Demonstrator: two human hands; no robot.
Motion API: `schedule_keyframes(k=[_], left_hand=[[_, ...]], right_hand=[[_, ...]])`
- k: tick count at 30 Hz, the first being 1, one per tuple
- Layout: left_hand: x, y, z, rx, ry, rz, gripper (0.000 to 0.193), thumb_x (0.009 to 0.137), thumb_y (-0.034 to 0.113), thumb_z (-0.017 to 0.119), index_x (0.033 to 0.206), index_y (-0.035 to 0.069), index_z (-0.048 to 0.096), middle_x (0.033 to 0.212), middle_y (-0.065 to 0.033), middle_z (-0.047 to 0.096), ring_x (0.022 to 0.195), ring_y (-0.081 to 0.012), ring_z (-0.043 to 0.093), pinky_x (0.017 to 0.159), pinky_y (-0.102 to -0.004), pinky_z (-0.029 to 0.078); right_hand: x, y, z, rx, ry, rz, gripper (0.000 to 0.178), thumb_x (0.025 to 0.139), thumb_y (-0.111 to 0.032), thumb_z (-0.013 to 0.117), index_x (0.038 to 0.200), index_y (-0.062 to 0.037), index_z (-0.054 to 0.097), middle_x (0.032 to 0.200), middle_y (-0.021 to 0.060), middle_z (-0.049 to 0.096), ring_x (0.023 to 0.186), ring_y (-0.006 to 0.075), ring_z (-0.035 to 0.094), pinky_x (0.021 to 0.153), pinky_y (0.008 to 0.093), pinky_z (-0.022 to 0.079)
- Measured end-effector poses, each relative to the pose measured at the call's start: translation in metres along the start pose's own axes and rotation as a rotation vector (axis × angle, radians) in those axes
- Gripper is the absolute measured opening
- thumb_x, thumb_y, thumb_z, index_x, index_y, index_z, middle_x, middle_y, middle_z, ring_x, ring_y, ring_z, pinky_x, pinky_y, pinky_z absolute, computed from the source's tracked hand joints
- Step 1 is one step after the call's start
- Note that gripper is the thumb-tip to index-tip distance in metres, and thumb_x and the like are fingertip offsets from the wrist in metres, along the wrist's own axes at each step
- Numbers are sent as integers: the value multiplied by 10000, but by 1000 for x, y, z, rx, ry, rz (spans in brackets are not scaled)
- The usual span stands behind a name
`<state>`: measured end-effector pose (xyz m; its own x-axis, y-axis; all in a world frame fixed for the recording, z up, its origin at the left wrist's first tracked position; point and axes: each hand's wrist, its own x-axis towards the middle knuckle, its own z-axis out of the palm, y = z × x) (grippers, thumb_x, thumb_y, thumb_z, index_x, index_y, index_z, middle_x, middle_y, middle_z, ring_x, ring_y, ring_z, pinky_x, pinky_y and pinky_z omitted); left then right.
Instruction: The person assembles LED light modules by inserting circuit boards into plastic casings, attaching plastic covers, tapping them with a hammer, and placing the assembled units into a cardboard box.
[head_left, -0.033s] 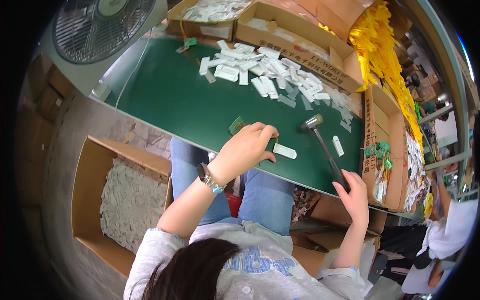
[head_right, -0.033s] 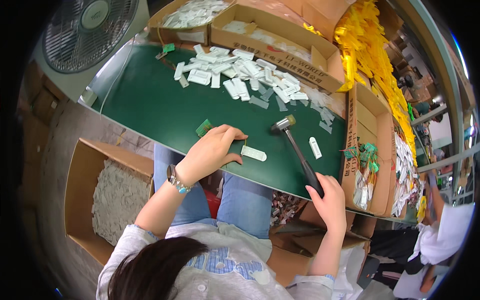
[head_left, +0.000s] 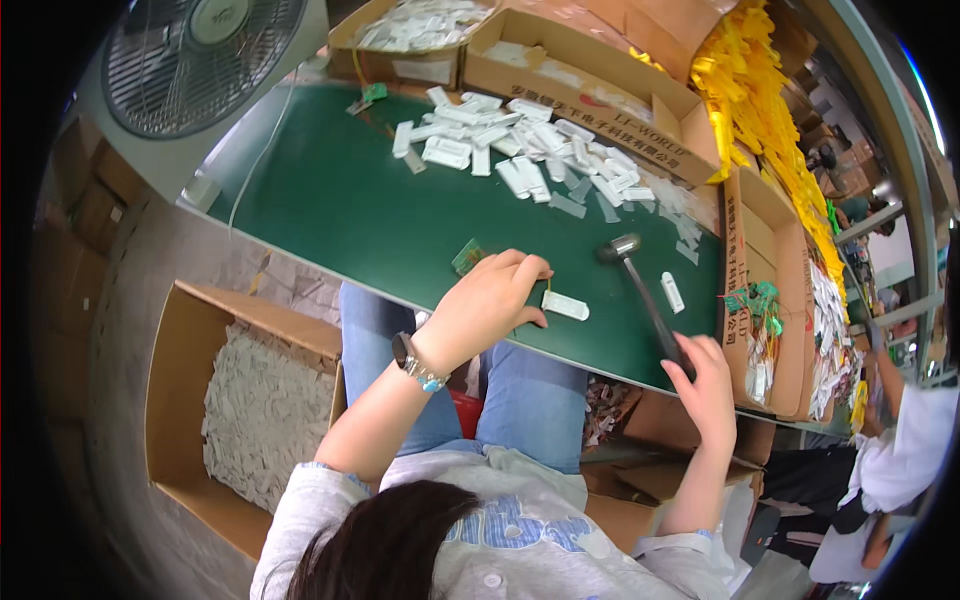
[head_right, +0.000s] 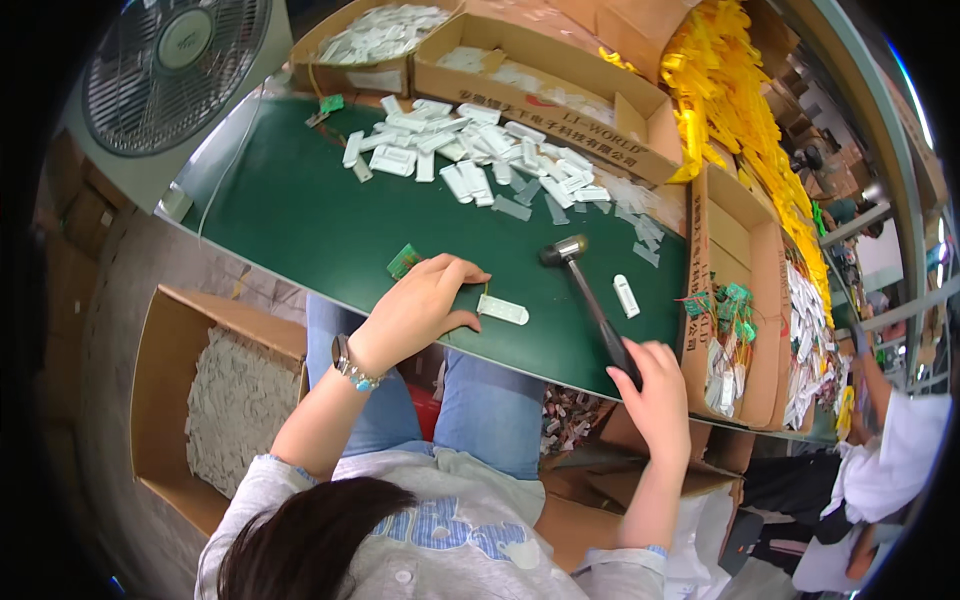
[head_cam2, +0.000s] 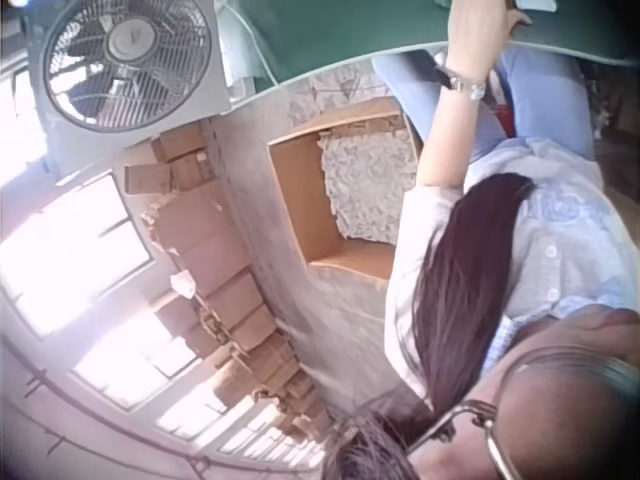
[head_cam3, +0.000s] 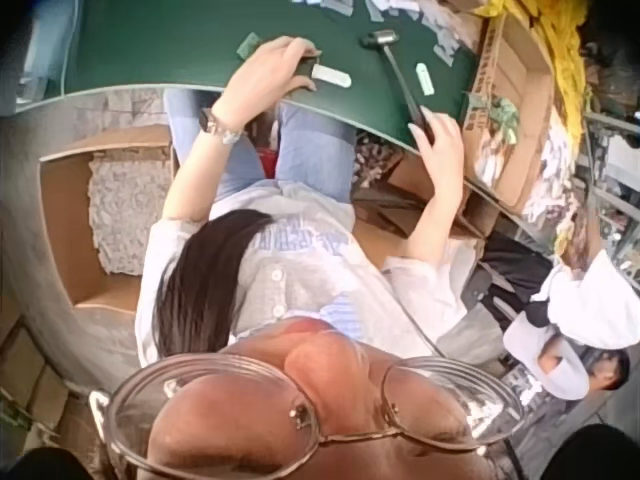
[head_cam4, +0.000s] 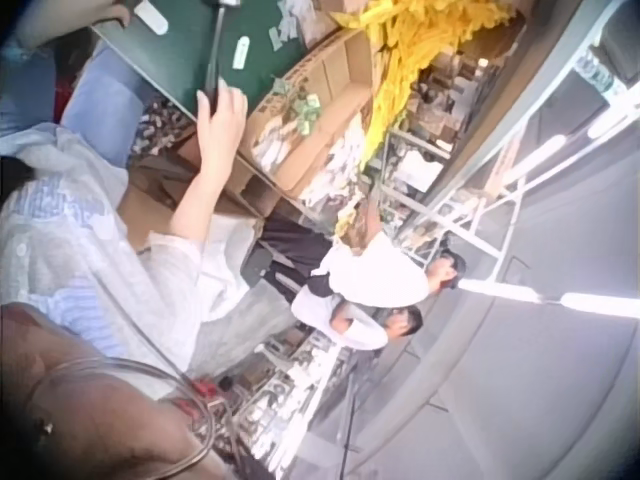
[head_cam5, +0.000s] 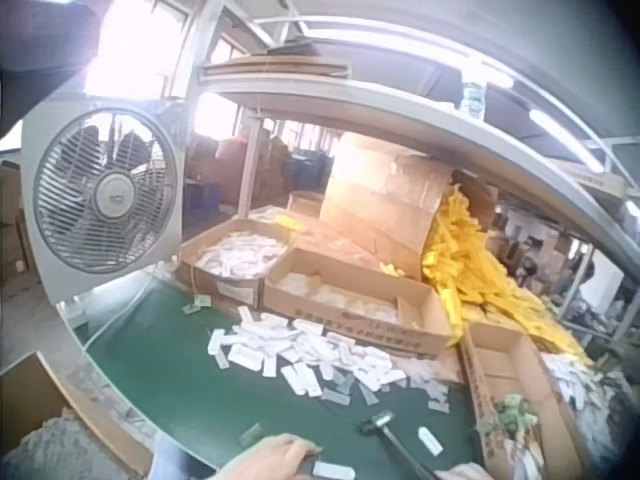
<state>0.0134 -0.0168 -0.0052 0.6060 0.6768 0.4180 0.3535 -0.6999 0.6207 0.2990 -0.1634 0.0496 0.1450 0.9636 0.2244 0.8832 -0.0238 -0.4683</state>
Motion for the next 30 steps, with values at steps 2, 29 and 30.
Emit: schedule_keyframes(k=[2,29,30], left_hand=[[-1,0,1,17,6,-25,468,734,174,800,1116,12,585,1122,-118,650,1081,-323,598,936,-394,485],[-18,-28,-12,544,453,-243,387,824,128,705,1175,41,568,1171,-103,598,1147,-288,539,938,-408,455],[-18,-27,-13,544,455,-245,366,827,130,699,1161,46,575,1163,-98,598,1150,-283,539,938,-405,454]], right_hand=[[13,-10,9,-183,67,-172,380,833,-139,717,1190,-25,651,1128,117,618,1058,311,557,900,401,472],[107,-40,0,-208,290,-330,122,884,-91,648,983,-38,697,1004,115,670,965,298,617,842,386,493],[125,-47,15,-254,240,-361,115,873,-111,661,963,-48,696,1002,114,671,961,296,622,837,393,500]])
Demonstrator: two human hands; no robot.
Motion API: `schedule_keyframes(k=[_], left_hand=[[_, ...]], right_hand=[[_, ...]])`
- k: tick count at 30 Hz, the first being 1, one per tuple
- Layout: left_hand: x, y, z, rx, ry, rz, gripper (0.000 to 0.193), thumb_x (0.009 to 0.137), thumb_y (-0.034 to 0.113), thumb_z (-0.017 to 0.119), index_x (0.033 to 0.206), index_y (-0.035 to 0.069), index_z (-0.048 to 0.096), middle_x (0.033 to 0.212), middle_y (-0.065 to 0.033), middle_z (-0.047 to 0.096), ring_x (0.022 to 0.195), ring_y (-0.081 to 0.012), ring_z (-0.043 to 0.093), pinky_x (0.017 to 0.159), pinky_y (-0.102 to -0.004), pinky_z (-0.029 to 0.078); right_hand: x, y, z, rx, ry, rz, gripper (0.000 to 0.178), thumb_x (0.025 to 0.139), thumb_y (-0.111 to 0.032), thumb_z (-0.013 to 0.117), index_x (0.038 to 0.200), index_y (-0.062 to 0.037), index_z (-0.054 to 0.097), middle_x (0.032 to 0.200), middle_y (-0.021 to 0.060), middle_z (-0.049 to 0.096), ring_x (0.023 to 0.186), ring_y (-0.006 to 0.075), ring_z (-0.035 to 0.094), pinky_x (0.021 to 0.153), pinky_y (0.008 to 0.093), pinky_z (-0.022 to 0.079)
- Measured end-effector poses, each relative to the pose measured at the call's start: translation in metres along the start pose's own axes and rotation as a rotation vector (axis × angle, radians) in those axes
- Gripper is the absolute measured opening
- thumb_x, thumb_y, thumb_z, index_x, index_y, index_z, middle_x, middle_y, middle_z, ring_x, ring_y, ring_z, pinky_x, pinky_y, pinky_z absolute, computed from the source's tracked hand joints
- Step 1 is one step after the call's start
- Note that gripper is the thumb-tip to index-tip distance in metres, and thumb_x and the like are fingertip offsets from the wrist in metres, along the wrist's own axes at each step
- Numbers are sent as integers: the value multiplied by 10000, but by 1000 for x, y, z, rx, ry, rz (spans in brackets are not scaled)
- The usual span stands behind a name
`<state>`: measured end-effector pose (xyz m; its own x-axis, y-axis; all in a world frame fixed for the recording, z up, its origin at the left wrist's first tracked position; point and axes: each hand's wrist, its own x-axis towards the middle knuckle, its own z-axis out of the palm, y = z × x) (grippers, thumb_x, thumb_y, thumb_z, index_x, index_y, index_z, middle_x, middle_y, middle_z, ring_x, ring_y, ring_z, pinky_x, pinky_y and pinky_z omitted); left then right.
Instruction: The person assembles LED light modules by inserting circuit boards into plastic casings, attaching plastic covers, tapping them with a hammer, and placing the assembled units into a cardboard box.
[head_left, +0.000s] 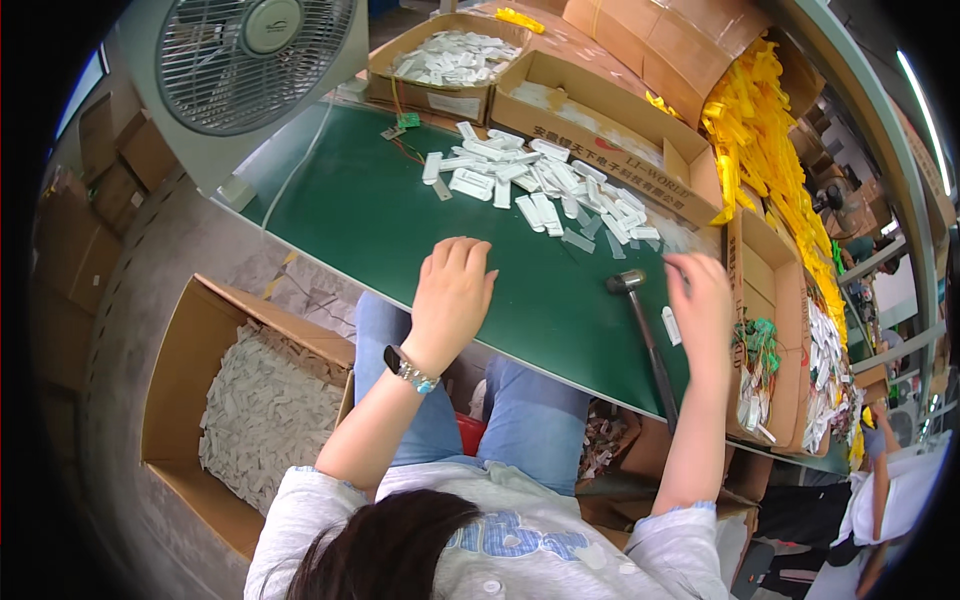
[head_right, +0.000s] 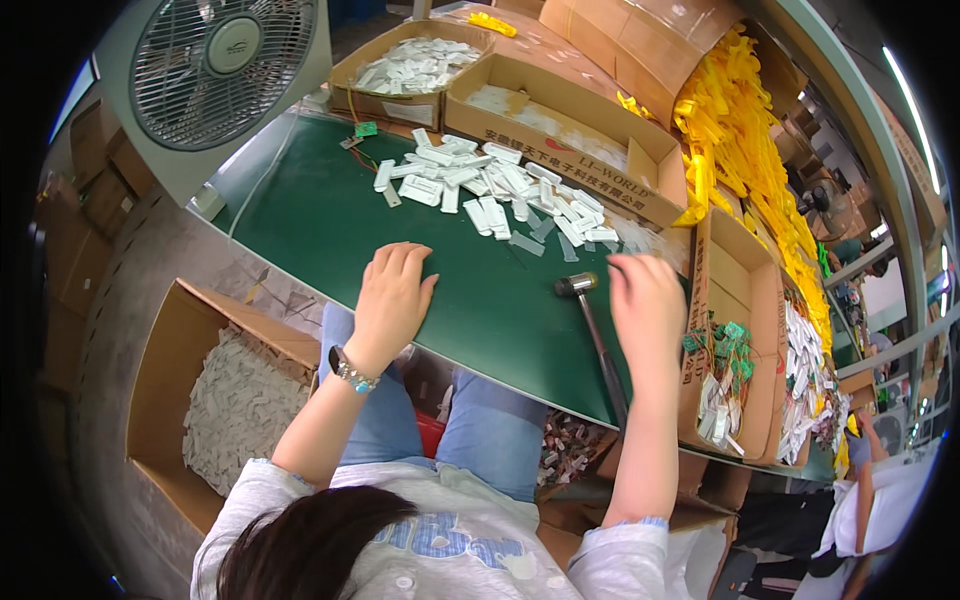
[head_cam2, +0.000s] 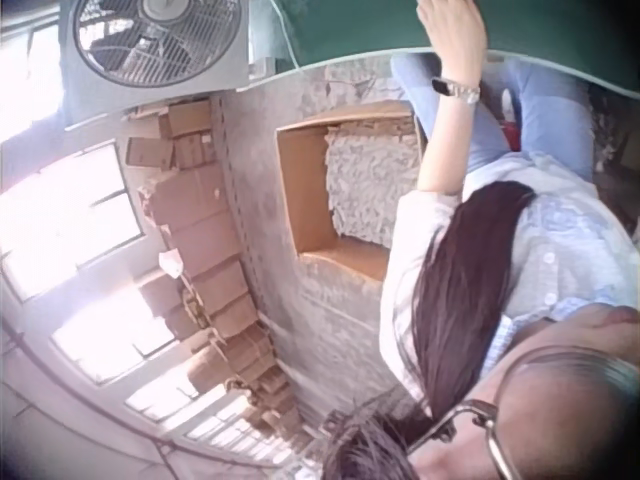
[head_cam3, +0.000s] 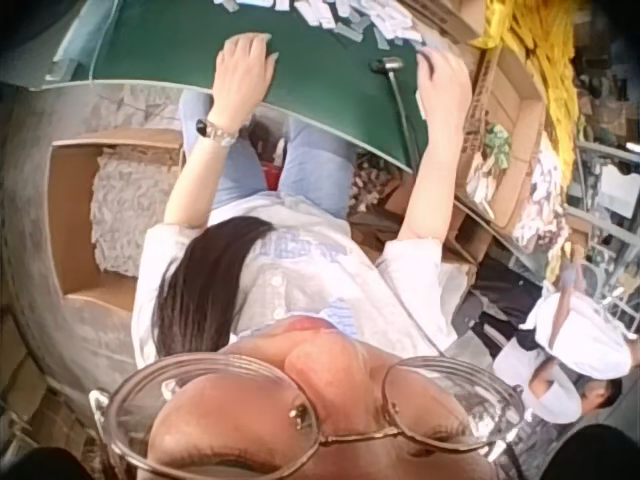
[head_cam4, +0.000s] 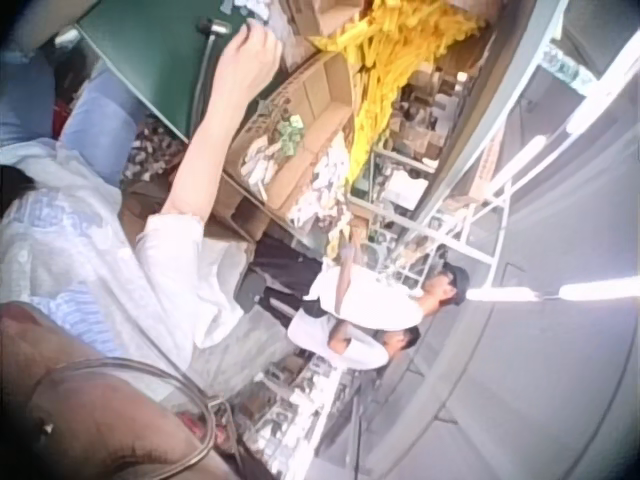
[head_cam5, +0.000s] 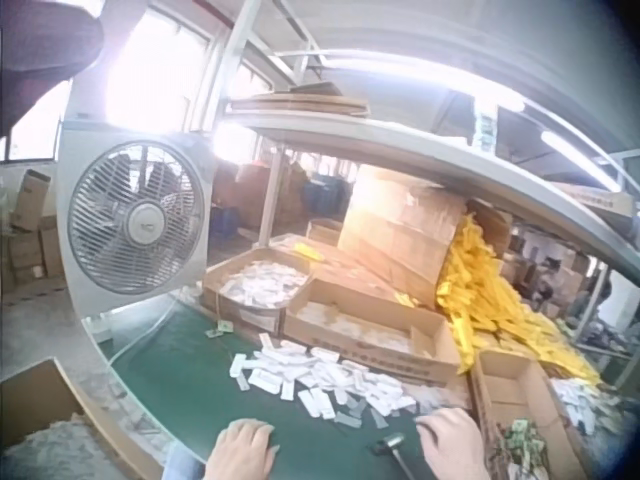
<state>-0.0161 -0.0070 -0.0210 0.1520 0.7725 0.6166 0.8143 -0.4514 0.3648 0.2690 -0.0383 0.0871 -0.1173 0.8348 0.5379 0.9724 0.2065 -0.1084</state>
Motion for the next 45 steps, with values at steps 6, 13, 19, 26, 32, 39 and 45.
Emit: schedule_keyframes(k=[6,13,19,26,32,39,45], left_hand=[[1,2,6,-45,16,19,335,823,129,698,1128,45,588,1137,-89,601,1135,-277,541,928,-393,455],[6,-11,-3,-337,-13,49,283,820,87,687,1090,61,607,1139,-110,603,1111,-314,535,968,-412,443],[88,-95,-8,-155,53,-78,170,818,20,617,966,88,667,1005,-144,621,1000,-357,537,886,-448,461],[148,-157,15,210,-232,84,302,817,74,717,1102,157,664,1197,-90,578,1160,-319,486,986,-445,430],[157,-177,22,124,-492,81,239,820,220,758,1025,145,661,1222,-75,570,1207,-323,461,1017,-462,400],[151,-177,-19,-352,-411,-15,74,933,138,637,973,77,624,930,-69,669,896,-194,635,830,-311,478],[131,-139,-55,-820,-238,-352,180,1024,190,531,1057,41,627,938,-2,652,858,-48,550,743,-215,425]], right_hand=[[52,17,101,-379,-365,176,168,857,-205,697,967,-79,679,939,135,656,964,332,624,785,450,529],[46,-2,89,-240,-233,28,145,875,-157,663,963,-44,639,936,154,639,943,350,615,742,495,505],[-25,-69,52,173,-208,-497,300,777,9,660,1059,-94,677,1101,71,664,1082,308,594,926,447,446],[-75,-95,54,217,-109,-203,350,799,-103,720,1148,-106,683,1238,88,603,1106,294,551,897,427,442],[-84,-100,69,344,-88,-62,295,834,-46,683,1128,-55,665,1136,83,635,1036,291,572,878,420,453],[-92,-95,70,460,-43,-22,300,832,2,665,1127,-50,663,1098,82,640,1004,285,585,882,417,456],[-93,-93,64,510,-76,35,333,830,25,655,1157,-36,647,1136,110,628,1042,313,594,902,419,484]])
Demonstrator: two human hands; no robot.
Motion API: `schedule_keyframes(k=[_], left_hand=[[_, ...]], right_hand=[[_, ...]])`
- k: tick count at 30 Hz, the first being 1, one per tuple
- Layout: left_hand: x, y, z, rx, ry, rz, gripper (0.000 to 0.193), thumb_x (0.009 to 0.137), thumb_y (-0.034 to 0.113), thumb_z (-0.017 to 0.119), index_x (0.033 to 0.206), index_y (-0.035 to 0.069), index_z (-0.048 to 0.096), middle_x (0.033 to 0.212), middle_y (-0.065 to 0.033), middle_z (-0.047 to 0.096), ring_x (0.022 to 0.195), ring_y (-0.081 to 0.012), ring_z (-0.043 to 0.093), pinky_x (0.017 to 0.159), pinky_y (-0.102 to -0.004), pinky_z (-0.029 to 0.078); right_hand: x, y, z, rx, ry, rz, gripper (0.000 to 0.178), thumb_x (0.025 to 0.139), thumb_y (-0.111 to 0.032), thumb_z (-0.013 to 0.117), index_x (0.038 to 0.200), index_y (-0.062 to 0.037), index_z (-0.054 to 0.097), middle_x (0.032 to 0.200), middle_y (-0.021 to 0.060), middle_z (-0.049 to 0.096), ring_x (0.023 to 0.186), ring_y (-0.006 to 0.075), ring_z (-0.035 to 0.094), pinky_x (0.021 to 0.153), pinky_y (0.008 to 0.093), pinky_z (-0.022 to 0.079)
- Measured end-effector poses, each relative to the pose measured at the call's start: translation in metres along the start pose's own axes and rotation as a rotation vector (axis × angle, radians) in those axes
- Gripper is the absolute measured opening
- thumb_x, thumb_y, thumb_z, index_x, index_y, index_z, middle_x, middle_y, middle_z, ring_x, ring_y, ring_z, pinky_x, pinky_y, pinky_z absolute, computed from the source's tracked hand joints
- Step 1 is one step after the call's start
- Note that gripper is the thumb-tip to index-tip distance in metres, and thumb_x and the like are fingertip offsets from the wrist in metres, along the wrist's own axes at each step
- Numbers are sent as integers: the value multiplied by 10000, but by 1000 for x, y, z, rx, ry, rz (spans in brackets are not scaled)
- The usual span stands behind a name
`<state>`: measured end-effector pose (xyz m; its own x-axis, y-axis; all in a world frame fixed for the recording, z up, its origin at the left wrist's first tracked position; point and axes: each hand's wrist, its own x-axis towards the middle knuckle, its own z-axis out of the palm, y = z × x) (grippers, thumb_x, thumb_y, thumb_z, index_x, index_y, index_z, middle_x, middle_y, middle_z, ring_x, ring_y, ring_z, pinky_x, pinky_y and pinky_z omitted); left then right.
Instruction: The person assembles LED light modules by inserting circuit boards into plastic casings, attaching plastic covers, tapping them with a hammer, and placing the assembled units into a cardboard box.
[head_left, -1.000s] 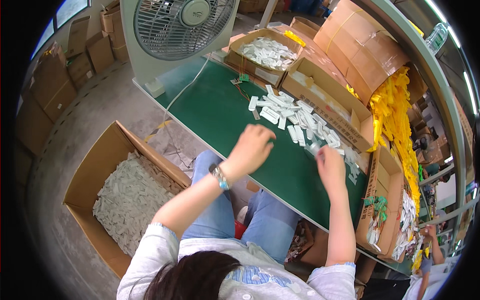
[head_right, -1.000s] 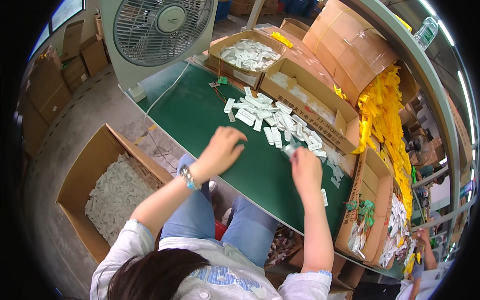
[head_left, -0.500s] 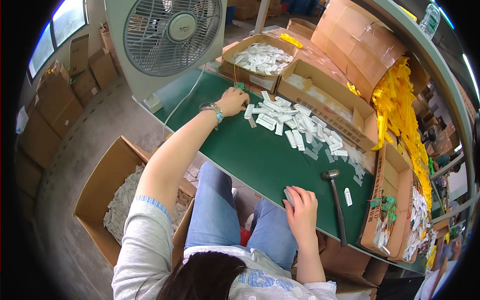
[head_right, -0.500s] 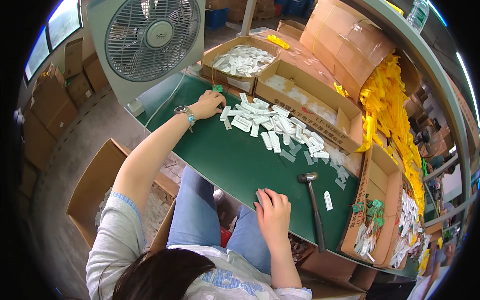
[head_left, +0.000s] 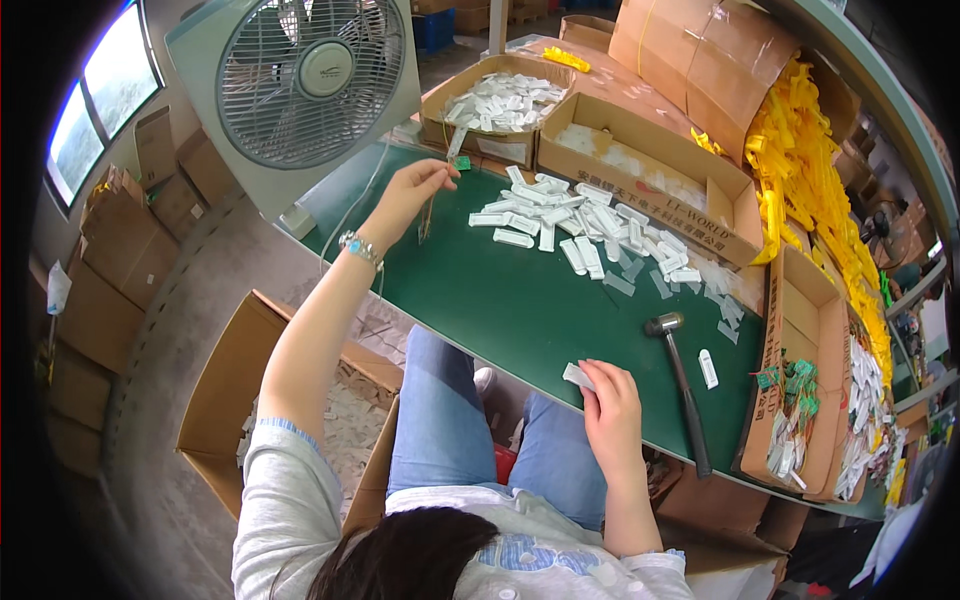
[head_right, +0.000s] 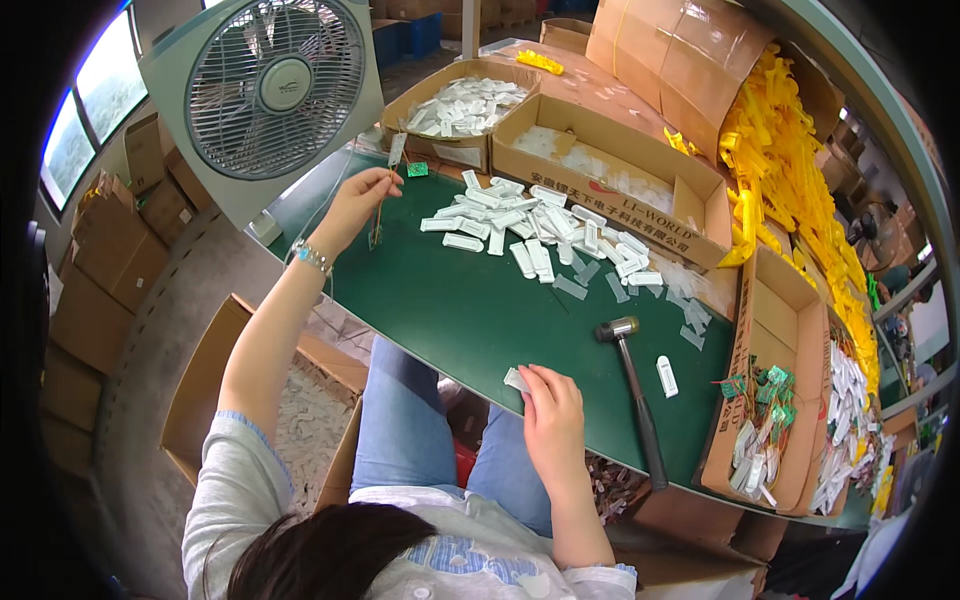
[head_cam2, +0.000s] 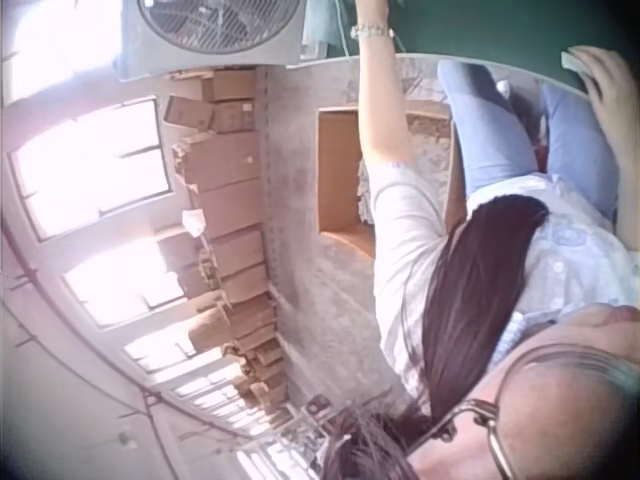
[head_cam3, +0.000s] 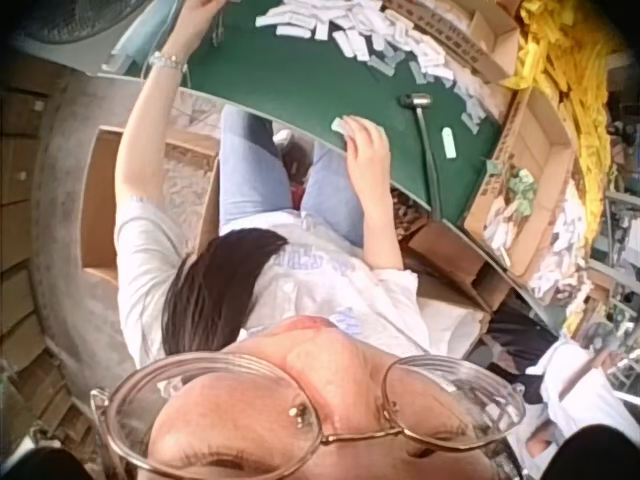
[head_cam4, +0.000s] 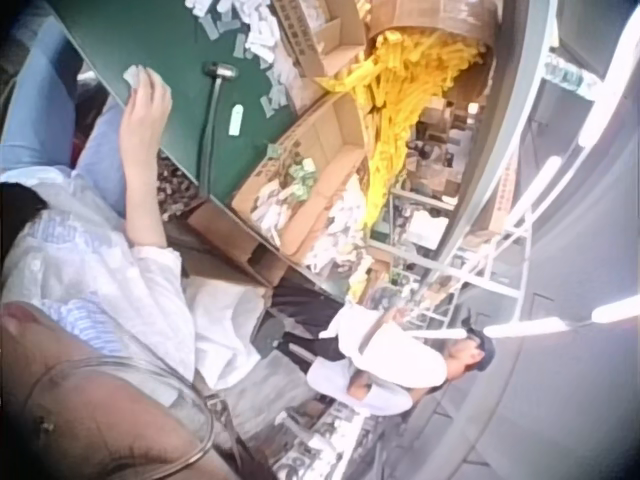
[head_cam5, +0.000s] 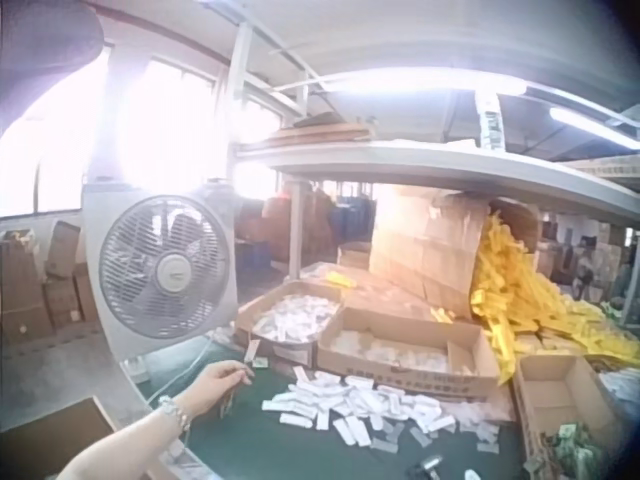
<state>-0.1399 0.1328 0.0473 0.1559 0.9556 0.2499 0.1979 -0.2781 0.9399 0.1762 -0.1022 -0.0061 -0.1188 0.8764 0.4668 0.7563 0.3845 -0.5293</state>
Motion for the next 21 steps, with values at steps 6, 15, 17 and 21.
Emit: schedule_keyframes(k=[6,15,17,21], left_hand=[[-51,12,55,89,-263,223,213,997,196,571,952,10,666,844,-17,618,847,-107,558,785,-254,449],[-100,31,143,420,-490,521,170,914,184,640,808,53,654,768,-74,592,775,-273,561,719,-380,406],[-103,29,149,395,-503,489,172,916,180,638,806,50,651,777,-68,598,771,-268,557,720,-378,399],[-112,27,154,420,-436,475,156,908,161,638,797,53,649,770,-58,595,766,-255,556,714,-377,393]], right_hand=[[-1,4,-8,100,24,68,390,830,72,639,1211,-12,617,1192,156,622,1096,331,616,919,395,507],[-3,10,-5,183,20,136,575,792,85,676,1334,-22,519,1185,167,600,1059,318,624,886,408,512],[-4,11,-4,114,33,49,538,793,78,673,1307,-20,546,1161,164,612,1055,326,618,879,409,511],[-5,10,-5,85,56,28,501,793,72,670,1277,-17,573,1146,163,619,1039,335,613,873,410,509]])
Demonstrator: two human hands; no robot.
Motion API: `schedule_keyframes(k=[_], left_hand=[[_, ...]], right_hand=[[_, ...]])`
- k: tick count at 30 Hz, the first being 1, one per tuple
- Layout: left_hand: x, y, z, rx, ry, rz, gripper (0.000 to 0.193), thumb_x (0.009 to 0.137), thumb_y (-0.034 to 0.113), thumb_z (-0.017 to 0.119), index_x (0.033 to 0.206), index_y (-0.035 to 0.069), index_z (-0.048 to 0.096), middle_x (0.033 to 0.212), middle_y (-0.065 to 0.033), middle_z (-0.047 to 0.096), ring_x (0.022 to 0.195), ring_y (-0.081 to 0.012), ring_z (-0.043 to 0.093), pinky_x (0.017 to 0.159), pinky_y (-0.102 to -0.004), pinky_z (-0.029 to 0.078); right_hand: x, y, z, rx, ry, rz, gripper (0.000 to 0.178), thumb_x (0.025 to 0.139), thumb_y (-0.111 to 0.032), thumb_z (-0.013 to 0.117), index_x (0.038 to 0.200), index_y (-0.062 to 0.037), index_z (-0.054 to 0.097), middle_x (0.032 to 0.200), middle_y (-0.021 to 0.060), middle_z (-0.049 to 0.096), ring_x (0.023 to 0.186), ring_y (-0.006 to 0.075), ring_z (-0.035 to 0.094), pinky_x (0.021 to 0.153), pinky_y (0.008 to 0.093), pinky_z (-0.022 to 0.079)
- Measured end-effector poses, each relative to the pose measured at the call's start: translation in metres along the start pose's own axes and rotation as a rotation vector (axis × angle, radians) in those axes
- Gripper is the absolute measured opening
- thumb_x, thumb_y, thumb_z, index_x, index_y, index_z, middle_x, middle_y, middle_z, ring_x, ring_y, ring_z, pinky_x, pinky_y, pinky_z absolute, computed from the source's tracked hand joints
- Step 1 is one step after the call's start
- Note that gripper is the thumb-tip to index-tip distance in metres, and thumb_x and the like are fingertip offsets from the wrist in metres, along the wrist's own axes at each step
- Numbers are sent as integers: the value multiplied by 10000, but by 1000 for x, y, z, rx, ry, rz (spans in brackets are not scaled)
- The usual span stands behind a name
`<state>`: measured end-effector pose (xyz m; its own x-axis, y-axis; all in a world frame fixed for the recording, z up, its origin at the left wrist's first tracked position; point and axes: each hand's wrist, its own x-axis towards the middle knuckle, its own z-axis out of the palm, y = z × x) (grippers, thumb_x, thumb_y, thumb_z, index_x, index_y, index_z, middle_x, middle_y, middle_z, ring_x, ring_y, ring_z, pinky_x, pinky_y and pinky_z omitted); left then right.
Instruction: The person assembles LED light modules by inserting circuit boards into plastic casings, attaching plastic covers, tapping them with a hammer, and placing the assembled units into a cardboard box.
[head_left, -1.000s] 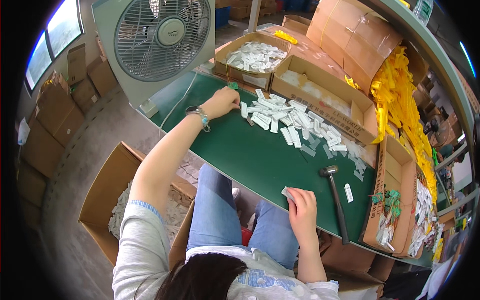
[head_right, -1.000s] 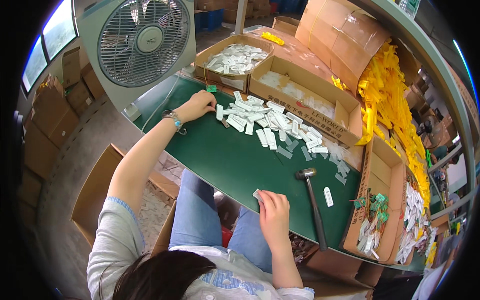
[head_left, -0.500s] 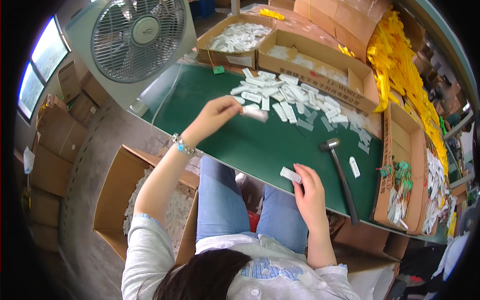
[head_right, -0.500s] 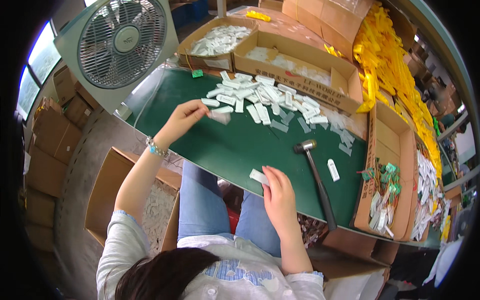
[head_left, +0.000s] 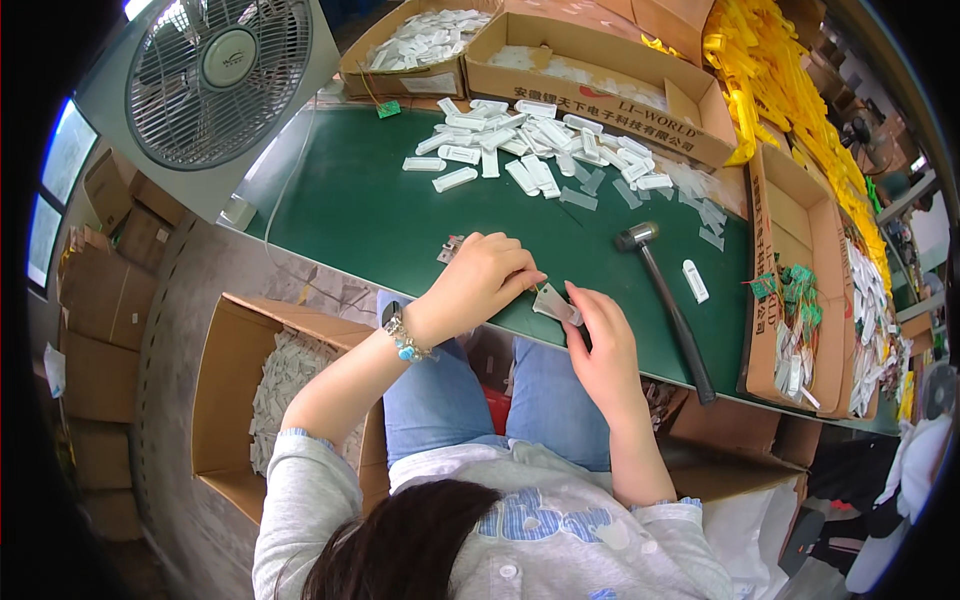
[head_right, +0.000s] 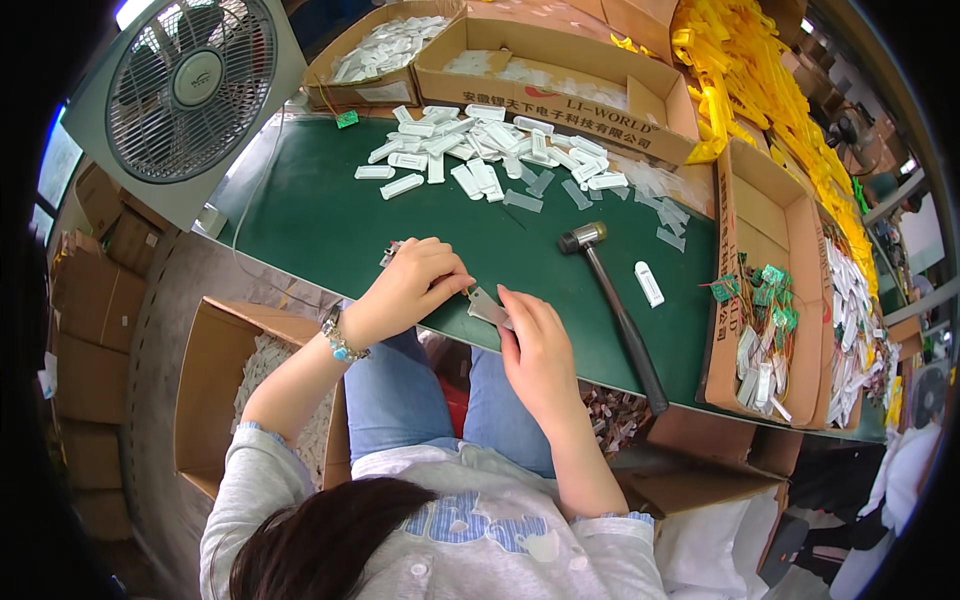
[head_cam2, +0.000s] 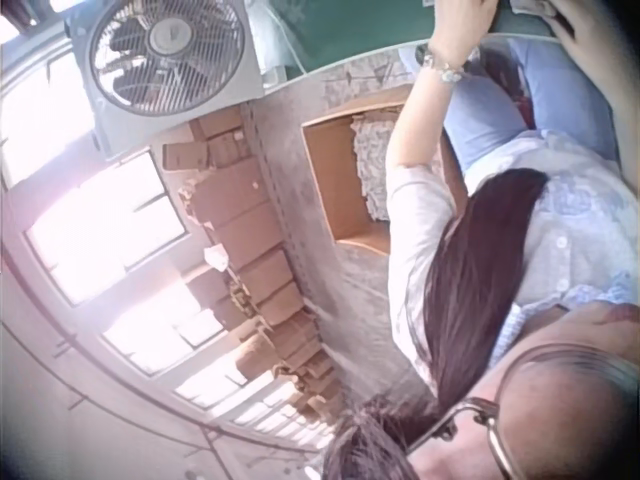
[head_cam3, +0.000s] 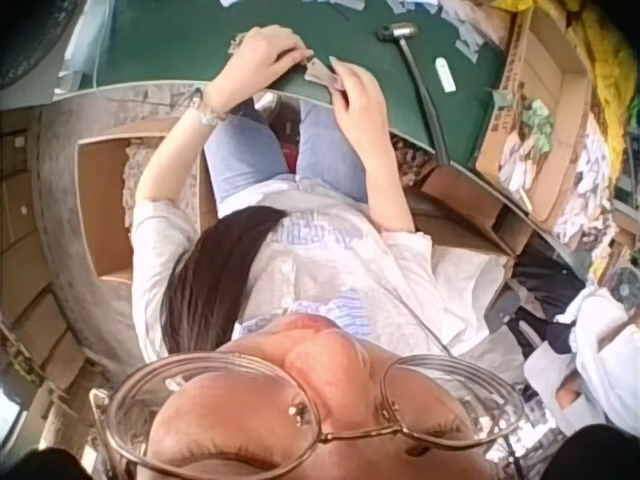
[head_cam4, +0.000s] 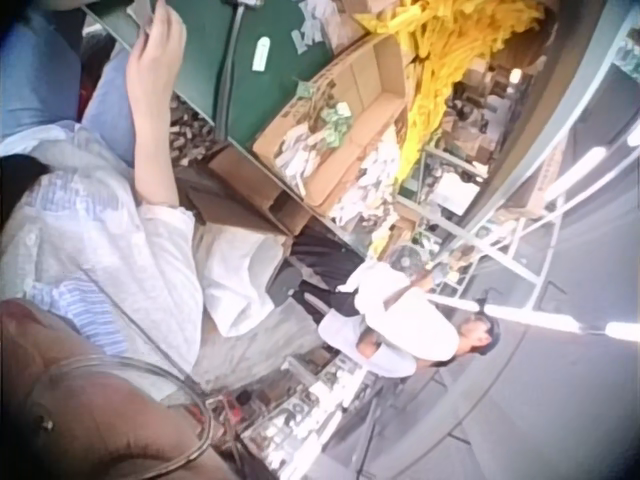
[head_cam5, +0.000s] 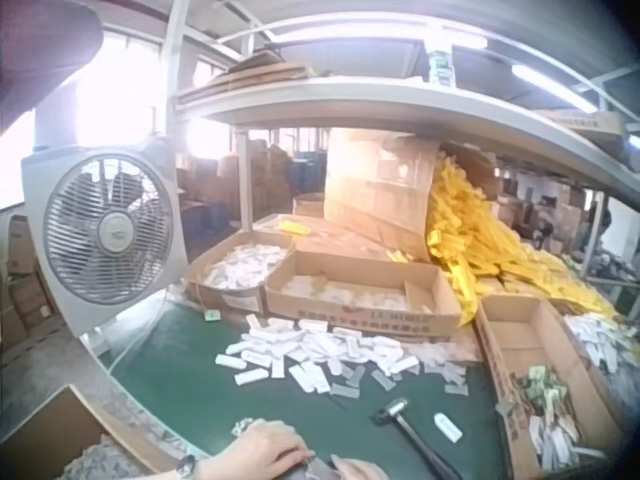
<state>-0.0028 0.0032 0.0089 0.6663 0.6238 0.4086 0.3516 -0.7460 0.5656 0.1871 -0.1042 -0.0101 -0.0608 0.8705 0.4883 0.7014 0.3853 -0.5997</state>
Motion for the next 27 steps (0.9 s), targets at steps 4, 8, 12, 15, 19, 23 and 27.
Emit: schedule_keyframes(k=[4,8,12,15,19,23,27], left_hand=[[-3,4,-6,41,122,114,76,872,146,662,860,73,680,794,-30,608,771,-223,567,710,-360,407],[-7,-8,-10,250,99,484,181,769,130,671,938,73,698,901,-22,658,786,-202,616,706,-336,471],[-10,-8,-19,337,-14,558,249,723,129,658,960,63,695,946,-36,672,799,-205,642,713,-334,513],[-6,-11,-25,278,-26,526,279,733,106,655,1003,49,695,923,-50,664,797,-217,640,724,-340,526],[-2,-10,-28,215,-32,390,316,750,35,639,1060,26,695,897,-47,638,817,-228,638,735,-341,525],[0,-2,-20,214,4,306,312,765,41,633,1071,21,689,957,-69,626,851,-232,635,766,-342,525],[1,-5,-16,379,-42,633,336,758,80,643,1081,-5,679,982,-85,607,883,-226,635,789,-347,532]], right_hand=[[0,0,-1,11,9,1,494,792,75,665,1271,-13,580,1138,161,616,1020,338,612,867,412,509],[0,-2,-1,60,0,66,498,790,77,661,1273,-11,579,1139,160,613,1021,337,611,866,413,508],[0,1,-1,8,0,2,502,788,73,662,1275,-10,575,1145,157,612,1029,334,609,869,413,509],[1,0,-2,28,-22,13,507,788,69,664,1280,-10,571,1151,154,612,1039,333,606,872,412,511],[1,1,-2,34,-23,10,524,785,68,667,1292,-12,561,1155,153,612,1045,331,606,876,411,511],[-1,3,0,103,-16,69,634,775,84,676,1372,-18,486,1168,167,604,1028,312,621,869,406,517],[2,-1,-1,166,-3,137,698,771,101,676,1414,-23,435,1181,175,594,1006,298,635,854,400,527]])
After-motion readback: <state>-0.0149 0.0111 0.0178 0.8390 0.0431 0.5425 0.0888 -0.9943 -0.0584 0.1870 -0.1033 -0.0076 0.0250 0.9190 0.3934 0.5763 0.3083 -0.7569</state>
